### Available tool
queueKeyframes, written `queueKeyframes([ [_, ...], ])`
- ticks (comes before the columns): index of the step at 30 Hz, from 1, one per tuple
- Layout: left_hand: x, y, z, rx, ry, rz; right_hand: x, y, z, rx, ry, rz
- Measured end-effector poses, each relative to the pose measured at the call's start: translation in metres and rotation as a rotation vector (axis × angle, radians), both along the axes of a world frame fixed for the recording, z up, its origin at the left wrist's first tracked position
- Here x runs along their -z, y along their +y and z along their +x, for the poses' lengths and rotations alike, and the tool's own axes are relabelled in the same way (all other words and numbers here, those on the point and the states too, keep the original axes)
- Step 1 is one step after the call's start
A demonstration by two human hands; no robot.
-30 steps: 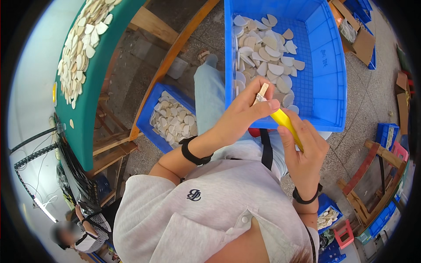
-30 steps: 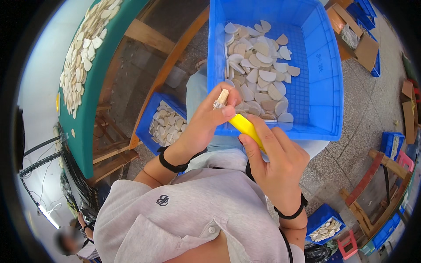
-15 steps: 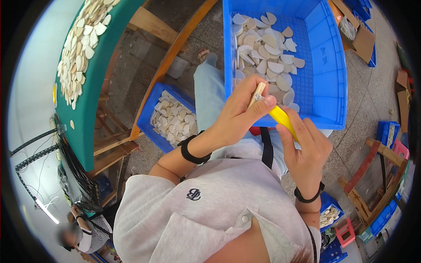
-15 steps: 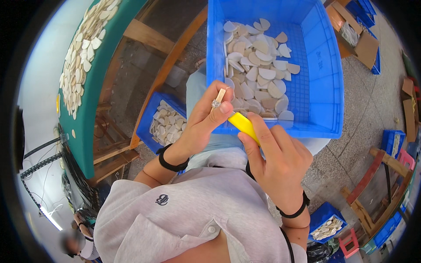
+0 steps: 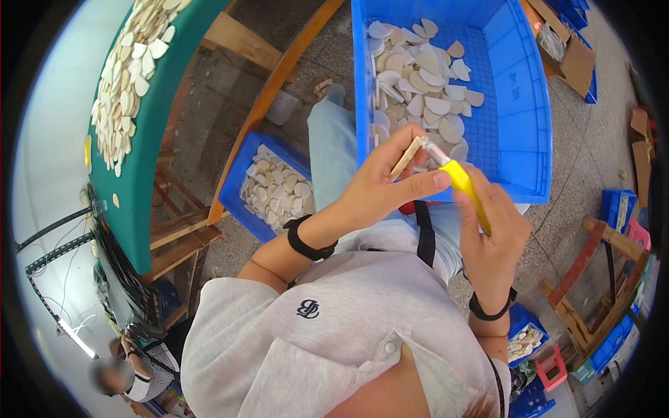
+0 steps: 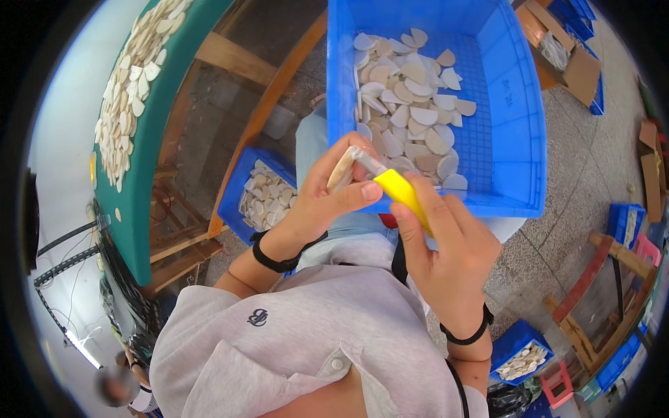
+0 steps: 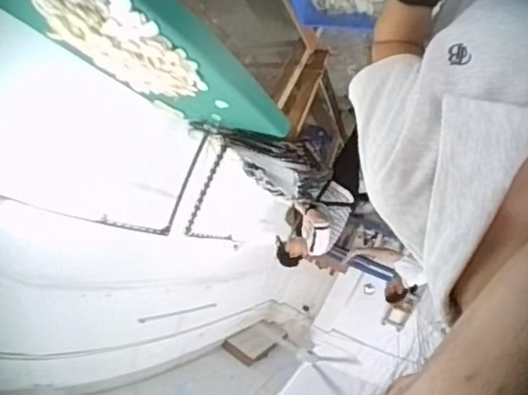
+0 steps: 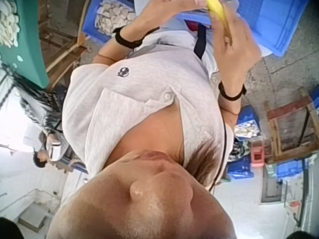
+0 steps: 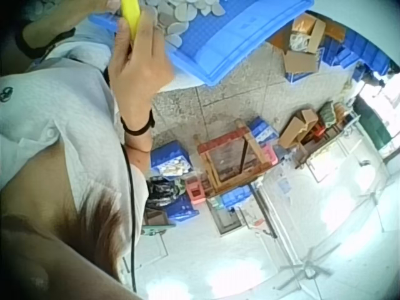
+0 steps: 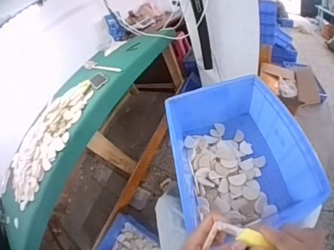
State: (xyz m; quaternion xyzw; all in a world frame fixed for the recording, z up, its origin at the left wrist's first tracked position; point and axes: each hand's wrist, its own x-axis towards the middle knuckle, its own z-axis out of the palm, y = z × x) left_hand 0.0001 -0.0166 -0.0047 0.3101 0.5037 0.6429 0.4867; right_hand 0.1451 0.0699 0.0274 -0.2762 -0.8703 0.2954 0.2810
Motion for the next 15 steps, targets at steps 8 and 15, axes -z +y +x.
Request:
queueKeyframes([
  [8,0.0014,0.0001,0.0028,-0.022,0.017,0.017,-0.0042,-0.0013,0.0021,-0.075,-0.042,0.018],
  [15,0.0028,-0.0017,0.0011,-0.059,0.167,0.008,-0.0066,-0.0021,0.0032,-0.079,-0.113,0.081],
])
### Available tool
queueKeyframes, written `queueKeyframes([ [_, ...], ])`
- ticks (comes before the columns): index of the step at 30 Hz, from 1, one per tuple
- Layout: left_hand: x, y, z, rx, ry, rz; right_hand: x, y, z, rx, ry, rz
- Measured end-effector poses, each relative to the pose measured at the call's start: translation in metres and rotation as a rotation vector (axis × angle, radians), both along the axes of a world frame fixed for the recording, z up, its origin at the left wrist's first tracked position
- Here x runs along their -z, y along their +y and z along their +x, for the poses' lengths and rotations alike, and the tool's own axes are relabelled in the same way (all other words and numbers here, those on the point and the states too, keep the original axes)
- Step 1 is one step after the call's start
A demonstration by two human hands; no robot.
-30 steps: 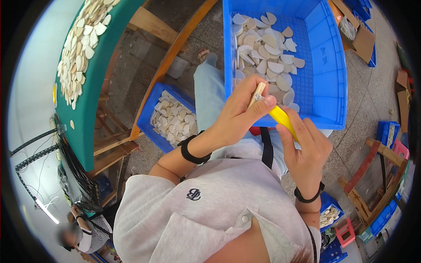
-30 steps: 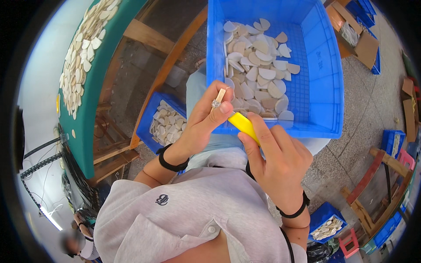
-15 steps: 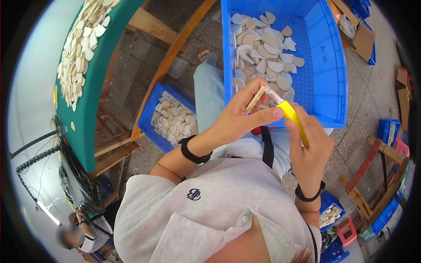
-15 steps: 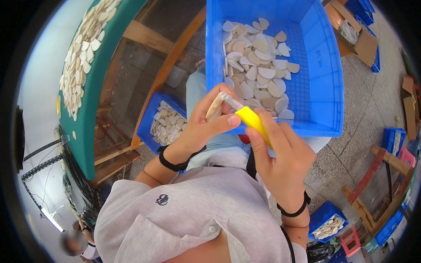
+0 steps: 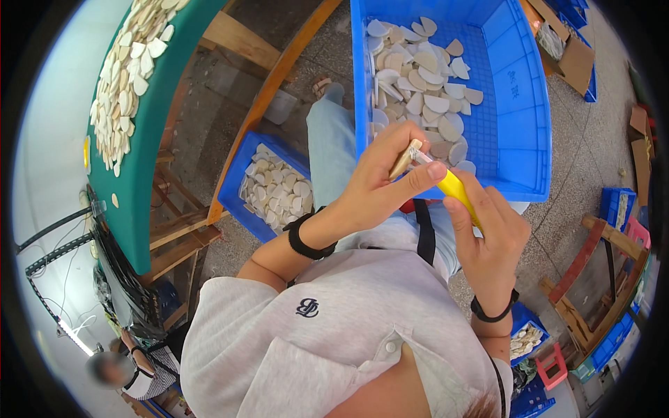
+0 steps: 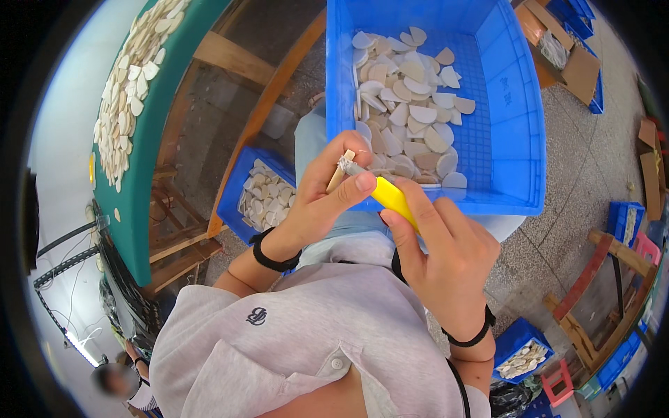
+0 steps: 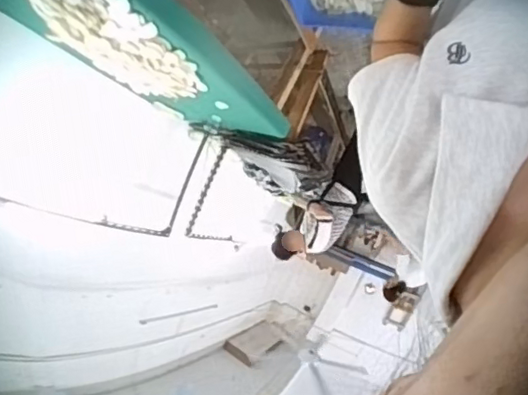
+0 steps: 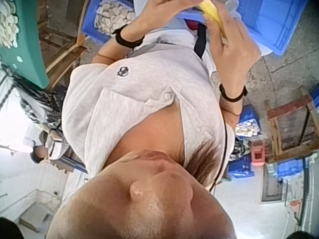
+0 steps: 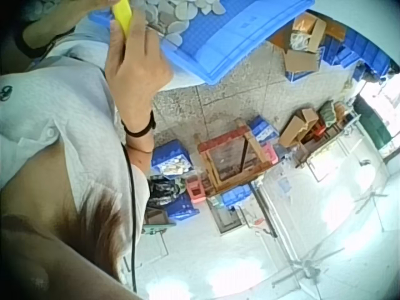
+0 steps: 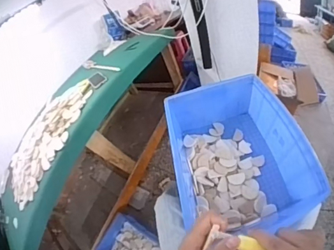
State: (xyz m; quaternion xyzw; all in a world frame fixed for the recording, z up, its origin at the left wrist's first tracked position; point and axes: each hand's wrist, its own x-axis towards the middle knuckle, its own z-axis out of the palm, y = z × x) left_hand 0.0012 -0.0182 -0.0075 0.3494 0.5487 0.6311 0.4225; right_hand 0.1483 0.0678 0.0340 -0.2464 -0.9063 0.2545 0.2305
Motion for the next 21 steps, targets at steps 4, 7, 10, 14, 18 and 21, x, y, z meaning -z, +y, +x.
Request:
queueKeyframes([
  [4,0.001,0.001,-0.001,-0.048,0.13,-0.046,0.002,-0.001,-0.001,0.032,-0.033,0.101],
  [7,0.003,0.001,-0.003,-0.038,0.134,-0.074,-0.001,-0.001,-0.004,0.05,-0.061,0.103],
  [10,0.003,0.001,-0.005,0.012,-0.17,-0.072,0.01,-0.001,-0.007,0.123,0.093,-0.036],
  [14,0.003,0.004,-0.015,0.23,-0.675,0.039,0.003,0.002,-0.003,0.17,0.128,-0.131],
  [18,0.004,0.005,-0.013,0.225,-0.829,-0.001,0.005,0.003,0.002,0.165,0.153,-0.161],
  [21,0.007,0.006,-0.015,0.26,-0.836,0.019,0.002,0.003,0.003,0.159,0.14,-0.186],
])
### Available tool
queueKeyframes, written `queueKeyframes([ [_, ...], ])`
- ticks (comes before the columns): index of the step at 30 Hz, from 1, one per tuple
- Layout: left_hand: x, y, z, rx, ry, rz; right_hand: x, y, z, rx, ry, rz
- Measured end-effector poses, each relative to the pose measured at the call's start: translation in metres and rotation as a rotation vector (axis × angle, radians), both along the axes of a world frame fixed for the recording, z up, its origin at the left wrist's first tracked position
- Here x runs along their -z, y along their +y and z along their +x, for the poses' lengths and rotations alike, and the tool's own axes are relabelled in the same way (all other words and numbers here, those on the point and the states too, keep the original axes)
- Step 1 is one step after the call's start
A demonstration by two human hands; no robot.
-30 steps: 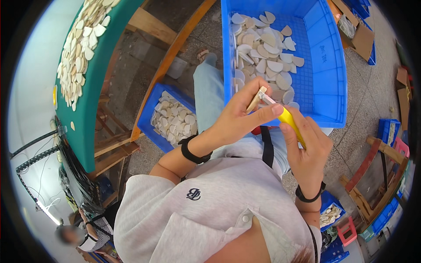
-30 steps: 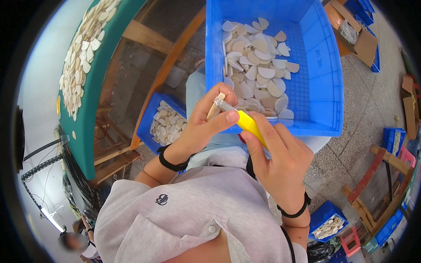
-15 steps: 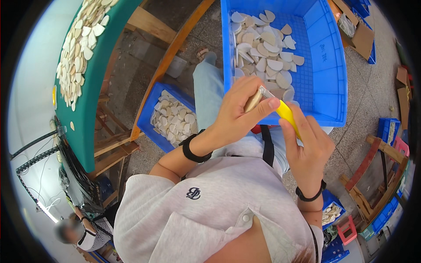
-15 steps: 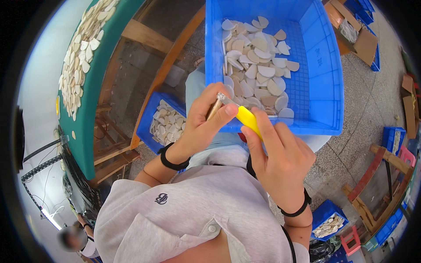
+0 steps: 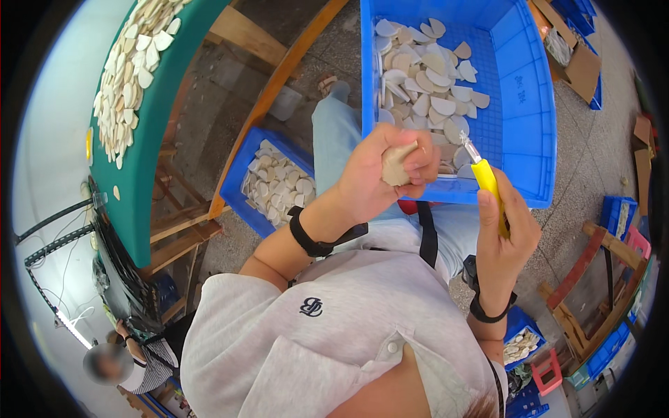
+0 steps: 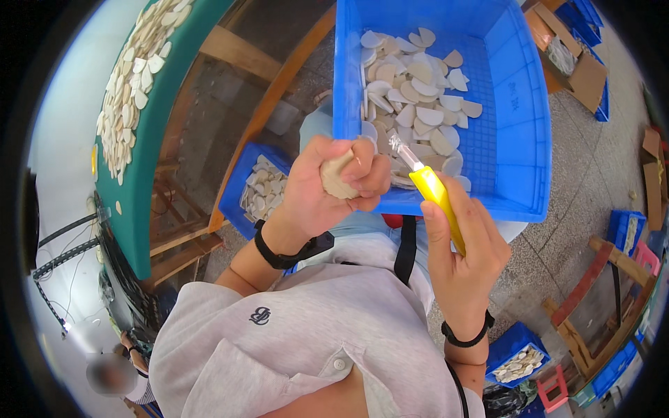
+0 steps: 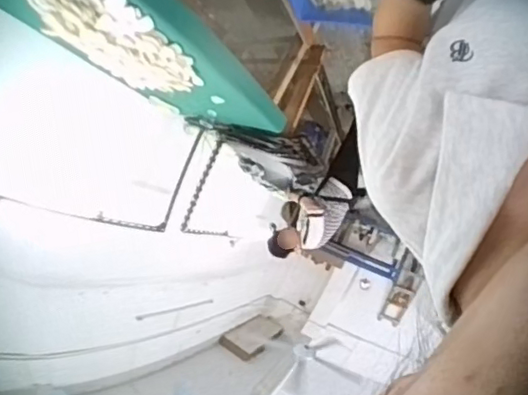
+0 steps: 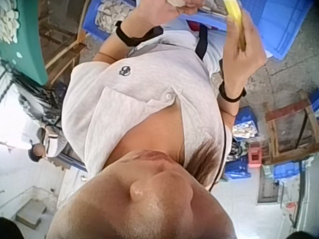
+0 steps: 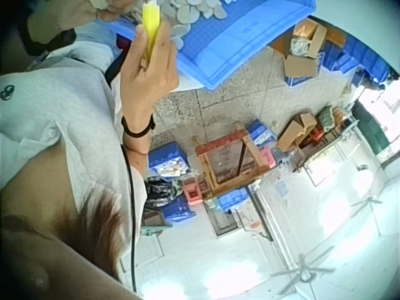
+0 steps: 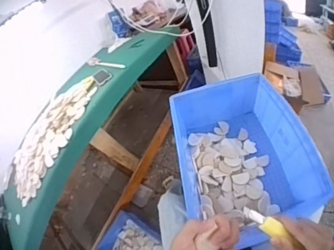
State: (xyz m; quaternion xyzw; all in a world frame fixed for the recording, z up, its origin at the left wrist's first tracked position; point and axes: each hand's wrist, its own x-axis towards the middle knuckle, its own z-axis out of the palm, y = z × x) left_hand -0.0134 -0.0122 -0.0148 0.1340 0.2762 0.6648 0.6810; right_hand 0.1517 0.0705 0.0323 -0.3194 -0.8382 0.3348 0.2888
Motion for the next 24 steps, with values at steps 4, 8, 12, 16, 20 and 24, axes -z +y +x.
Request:
queueKeyframes([
  [4,-0.001,0.004,-0.003,0.018,-0.131,-0.036,0.002,0.003,0.002,0.021,-0.033,-0.044],
  [8,-0.001,0.004,-0.009,0.004,-0.314,-0.015,0.003,0.005,-0.003,0.012,-0.036,-0.062],
  [12,-0.005,-0.01,-0.012,-0.187,-0.317,-0.111,0.005,0.002,-0.004,-0.006,-0.083,-0.056],
  [16,0.016,-0.022,-0.053,-0.464,-0.163,-0.294,0.013,0.008,0.006,0.112,-0.137,-0.108],
  [20,0.007,-0.078,-0.179,-0.92,-0.084,-0.057,0.026,0.009,0.006,0.108,-0.099,-0.097],
  [24,-0.095,-0.144,-0.313,-1.539,0.364,0.145,0.023,0.006,0.006,0.017,-0.066,-0.094],
])
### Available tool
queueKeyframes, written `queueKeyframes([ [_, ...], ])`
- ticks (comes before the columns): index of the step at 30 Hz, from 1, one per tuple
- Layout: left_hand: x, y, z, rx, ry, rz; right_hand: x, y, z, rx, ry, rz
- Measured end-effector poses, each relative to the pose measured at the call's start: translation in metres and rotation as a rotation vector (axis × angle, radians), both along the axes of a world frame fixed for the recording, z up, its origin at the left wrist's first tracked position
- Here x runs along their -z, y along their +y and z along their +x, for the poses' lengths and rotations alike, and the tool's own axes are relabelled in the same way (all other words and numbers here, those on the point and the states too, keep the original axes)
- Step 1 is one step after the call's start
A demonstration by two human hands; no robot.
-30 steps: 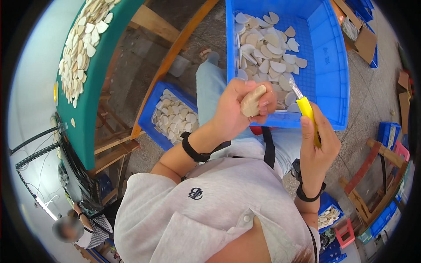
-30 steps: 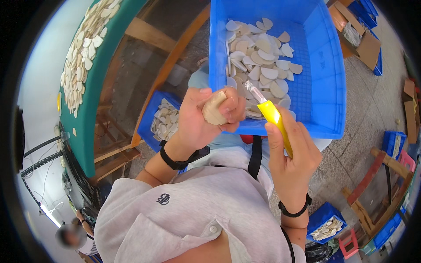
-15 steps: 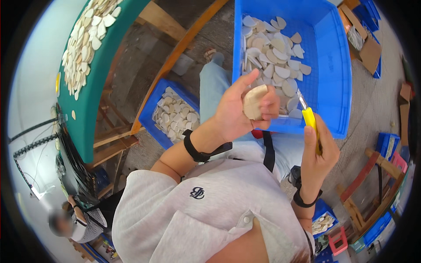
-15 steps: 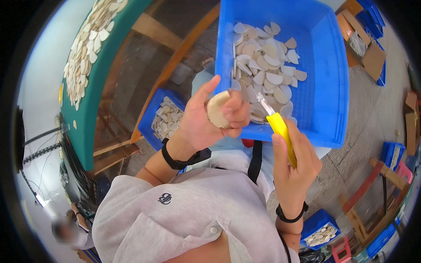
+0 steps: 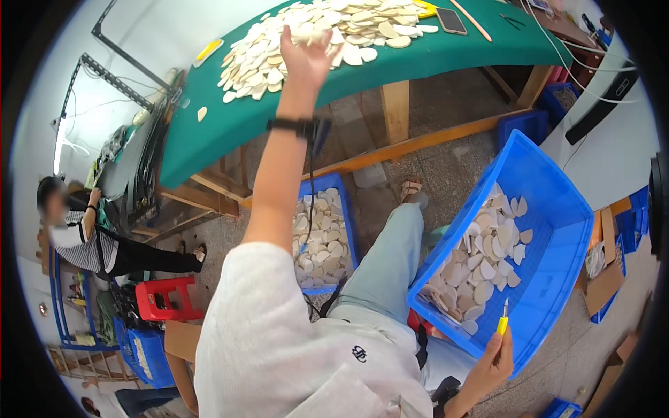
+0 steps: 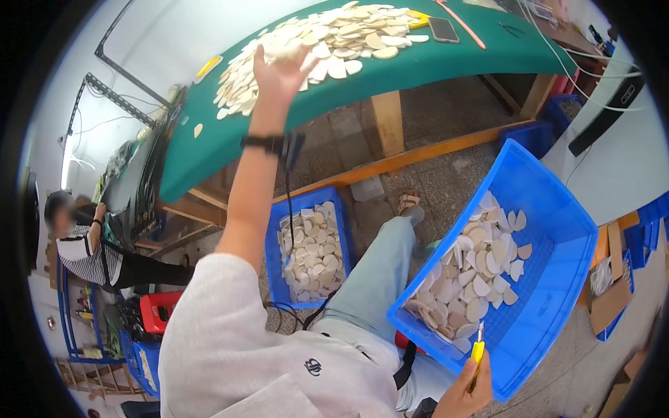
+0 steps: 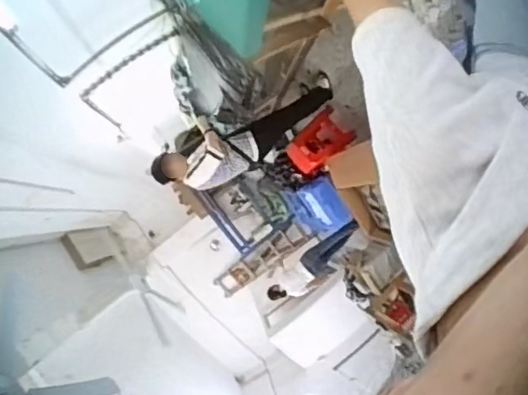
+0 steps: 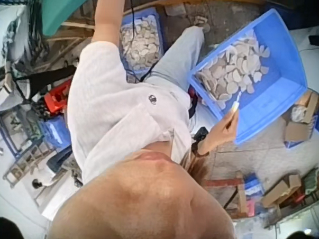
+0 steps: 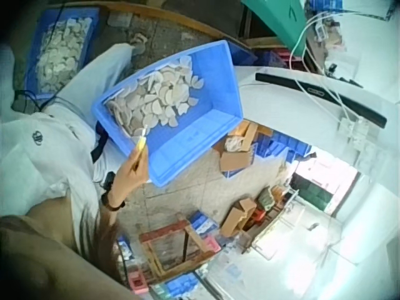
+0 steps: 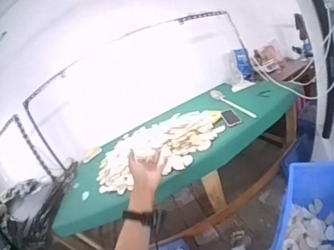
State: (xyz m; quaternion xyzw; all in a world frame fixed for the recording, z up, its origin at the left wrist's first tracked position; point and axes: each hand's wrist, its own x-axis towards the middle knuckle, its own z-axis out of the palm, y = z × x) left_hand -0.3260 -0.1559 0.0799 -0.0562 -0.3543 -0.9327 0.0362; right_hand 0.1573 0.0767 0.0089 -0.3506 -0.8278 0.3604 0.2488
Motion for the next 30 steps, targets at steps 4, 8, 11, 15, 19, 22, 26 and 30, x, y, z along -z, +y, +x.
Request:
queueKeyframes([
  [4,0.035,0.017,-0.023,0.065,-0.258,-0.101,0.004,0.004,0.002,0.039,0.006,-0.026],
  [8,0.102,0.078,0.037,0.626,-0.138,-0.465,0.007,0.005,0.01,0.042,-0.024,0.069],
  [11,0.108,0.112,0.092,0.758,-0.085,-0.66,-0.006,0.006,0.001,0.046,-0.076,-0.028],
  [15,0.113,0.175,0.158,0.88,0.518,-1.069,-0.011,0.011,0.005,0.118,-0.033,-0.034],
  [19,0.135,0.232,0.211,0.918,1.38,-1.473,-0.006,0.011,0.017,0.214,0.055,-0.094],
  [22,0.163,0.28,0.255,1.018,1.724,-1.761,-0.007,0.016,0.034,0.235,0.06,-0.115],
  [26,0.219,0.31,0.283,0.931,1.867,-2.008,0.0,0.018,0.051,0.267,0.126,-0.112],
  [30,0.303,0.292,0.288,0.6,1.775,-2.215,-0.003,0.02,0.066,0.321,0.133,-0.152],
])
